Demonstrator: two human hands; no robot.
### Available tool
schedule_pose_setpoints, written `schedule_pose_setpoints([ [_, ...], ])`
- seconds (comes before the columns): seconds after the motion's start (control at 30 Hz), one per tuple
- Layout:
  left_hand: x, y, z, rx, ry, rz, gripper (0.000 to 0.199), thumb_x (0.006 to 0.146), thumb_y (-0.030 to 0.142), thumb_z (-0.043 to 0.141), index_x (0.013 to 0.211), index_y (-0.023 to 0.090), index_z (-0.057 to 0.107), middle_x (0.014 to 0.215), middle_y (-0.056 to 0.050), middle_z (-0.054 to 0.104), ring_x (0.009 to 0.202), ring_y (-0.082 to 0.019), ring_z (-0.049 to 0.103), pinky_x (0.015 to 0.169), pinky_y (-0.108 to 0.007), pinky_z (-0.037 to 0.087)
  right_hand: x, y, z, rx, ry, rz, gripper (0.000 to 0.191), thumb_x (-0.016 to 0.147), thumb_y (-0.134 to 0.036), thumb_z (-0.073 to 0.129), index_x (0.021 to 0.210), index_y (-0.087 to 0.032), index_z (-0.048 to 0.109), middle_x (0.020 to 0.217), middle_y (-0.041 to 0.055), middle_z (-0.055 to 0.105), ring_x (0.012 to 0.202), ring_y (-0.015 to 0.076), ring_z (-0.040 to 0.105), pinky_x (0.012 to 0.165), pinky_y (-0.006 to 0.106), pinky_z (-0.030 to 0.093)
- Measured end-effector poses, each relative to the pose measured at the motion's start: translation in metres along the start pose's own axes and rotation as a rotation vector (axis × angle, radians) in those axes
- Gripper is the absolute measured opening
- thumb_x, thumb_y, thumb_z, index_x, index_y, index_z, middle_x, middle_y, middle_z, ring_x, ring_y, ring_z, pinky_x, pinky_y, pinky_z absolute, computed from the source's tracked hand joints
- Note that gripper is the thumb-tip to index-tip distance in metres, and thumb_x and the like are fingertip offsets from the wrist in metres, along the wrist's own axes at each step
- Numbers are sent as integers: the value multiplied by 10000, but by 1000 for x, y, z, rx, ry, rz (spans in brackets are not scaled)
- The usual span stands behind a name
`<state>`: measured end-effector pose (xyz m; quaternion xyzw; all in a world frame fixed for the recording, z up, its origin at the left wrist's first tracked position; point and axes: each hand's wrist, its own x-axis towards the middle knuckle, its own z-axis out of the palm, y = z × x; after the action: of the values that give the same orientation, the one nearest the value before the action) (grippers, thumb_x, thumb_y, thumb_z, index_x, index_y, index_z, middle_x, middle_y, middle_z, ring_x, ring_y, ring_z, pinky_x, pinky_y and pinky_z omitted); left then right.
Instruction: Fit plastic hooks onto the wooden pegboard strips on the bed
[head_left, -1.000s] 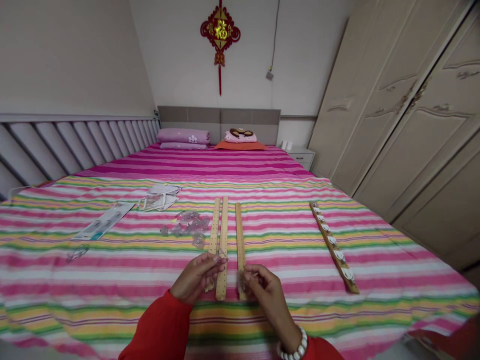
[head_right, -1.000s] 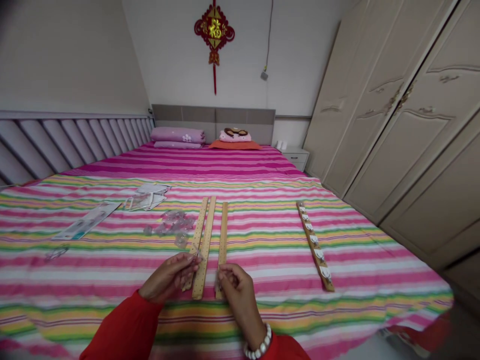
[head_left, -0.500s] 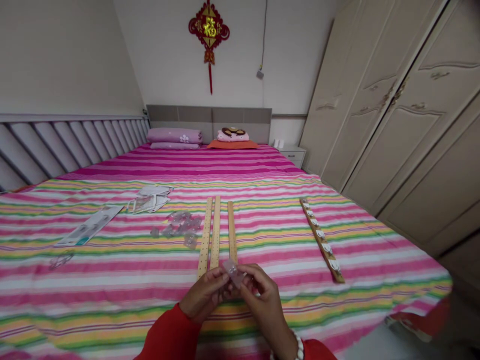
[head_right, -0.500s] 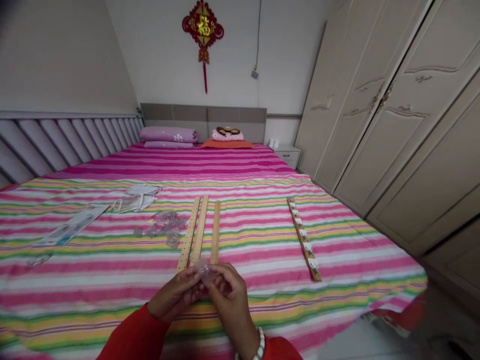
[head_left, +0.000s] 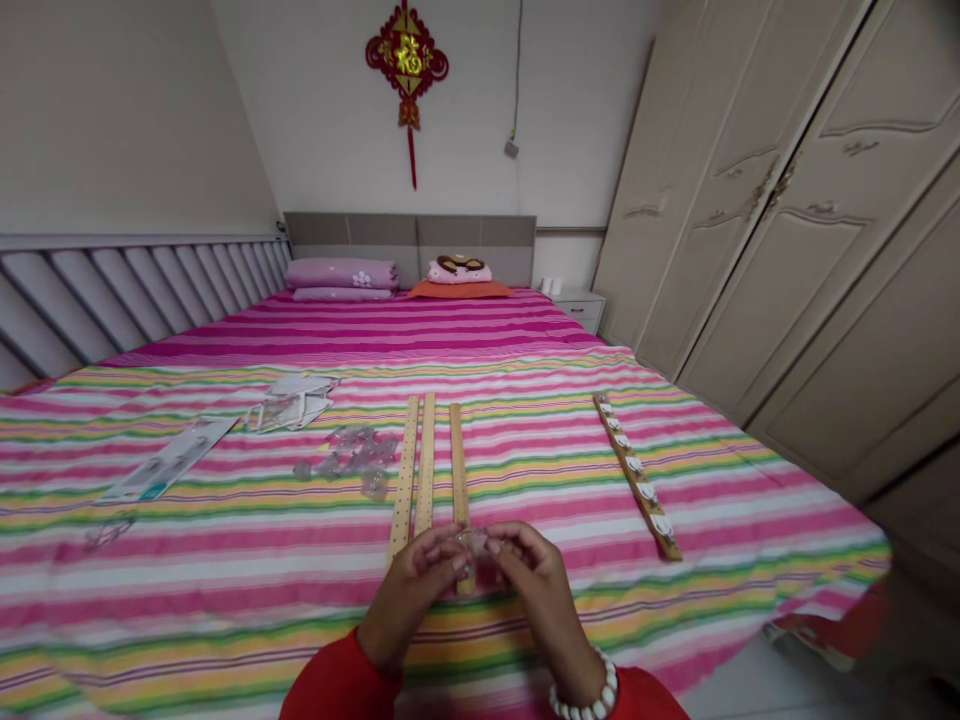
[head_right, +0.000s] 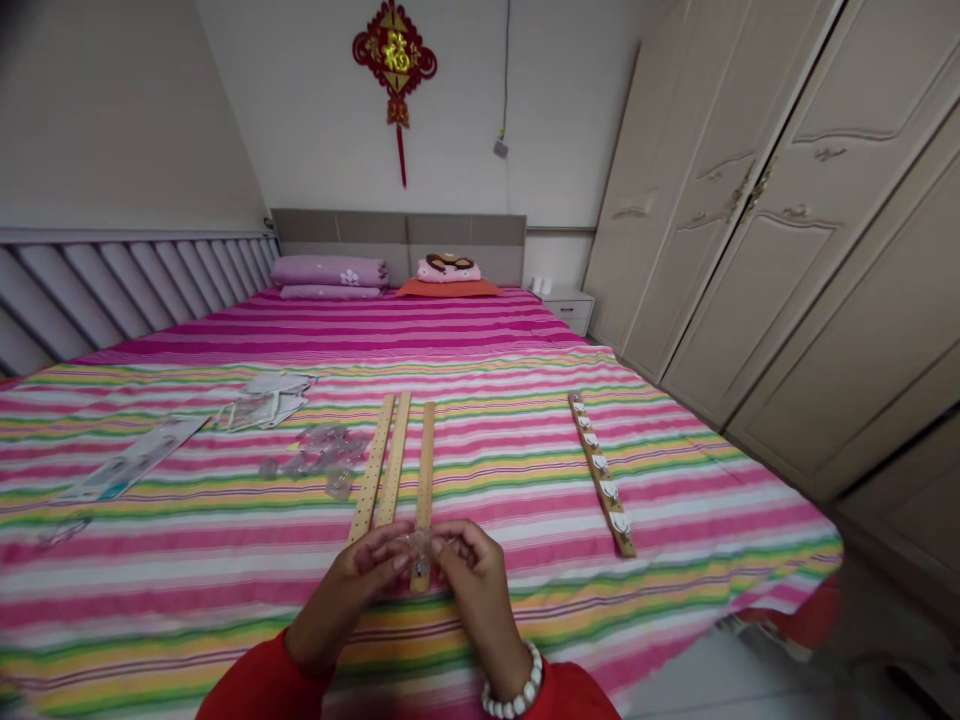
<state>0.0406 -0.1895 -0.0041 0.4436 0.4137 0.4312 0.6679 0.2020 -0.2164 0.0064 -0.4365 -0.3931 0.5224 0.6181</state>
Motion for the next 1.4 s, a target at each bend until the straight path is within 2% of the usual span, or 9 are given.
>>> schedule_pose_setpoints([
  [0.1,0,4,4,83,49,0,516,607,494,778,981,151,684,743,-44,690,638,-125,596,582,-227,465,2,-1,-1,-21,46,18,267,651,-427,756,739,-182,697,565,-27,587,462,88,420,431,212,340],
  [0.23,-1,6,8,177,150,90,435,607,478,775,889,155,707,789,-58,716,749,-173,640,683,-256,505,7,1,-2,-50,32,51,278,648,-445,748,699,-176,701,552,-22,576,453,87,394,412,216,302],
  [0.4,6,5,8,222,78,113,359,605,428,783,812,147,703,741,-50,716,679,-163,634,643,-256,504,18,8,0,-11,-21,103,279,640,-433,754,700,-166,700,470,-51,505,407,68,330,395,212,244],
  [0.5,19,5,4,214,77,120,325,600,404,787,759,138,687,700,-37,697,651,-145,618,619,-241,488,30,11,2,35,3,108,276,620,-409,764,708,-156,699,456,-66,500,390,51,307,396,207,229],
  [0.7,53,11,-3,193,138,78,358,553,386,794,757,121,665,655,-20,667,610,-122,595,609,-237,481,63,23,8,95,13,122,239,588,-322,766,722,-136,699,483,-30,593,431,85,473,452,219,357],
  [0.83,66,8,-4,238,167,97,285,555,327,759,730,125,658,602,-6,650,572,-125,589,594,-245,474,80,39,11,109,46,141,214,532,-262,762,677,-134,672,488,-10,625,435,99,519,453,223,389],
  [0.97,70,-4,-8,418,234,177,201,615,240,675,792,144,673,621,4,653,597,-145,603,611,-253,462,85,55,11,85,67,160,174,534,-218,725,670,-141,650,462,-25,608,408,95,510,424,212,380],
  [1.13,70,-17,-13,709,228,208,191,713,155,566,863,159,683,689,-20,668,649,-156,605,641,-254,431,83,68,7,39,99,169,158,538,-207,707,665,-150,631,445,-44,584,387,93,503,410,210,383],
  [1.4,66,-16,-11,1005,196,185,233,755,112,532,931,173,673,748,-36,666,695,-158,587,661,-242,383,87,78,4,-7,74,167,152,549,-227,683,665,-150,625,440,-57,573,373,83,481,393,201,364],
])
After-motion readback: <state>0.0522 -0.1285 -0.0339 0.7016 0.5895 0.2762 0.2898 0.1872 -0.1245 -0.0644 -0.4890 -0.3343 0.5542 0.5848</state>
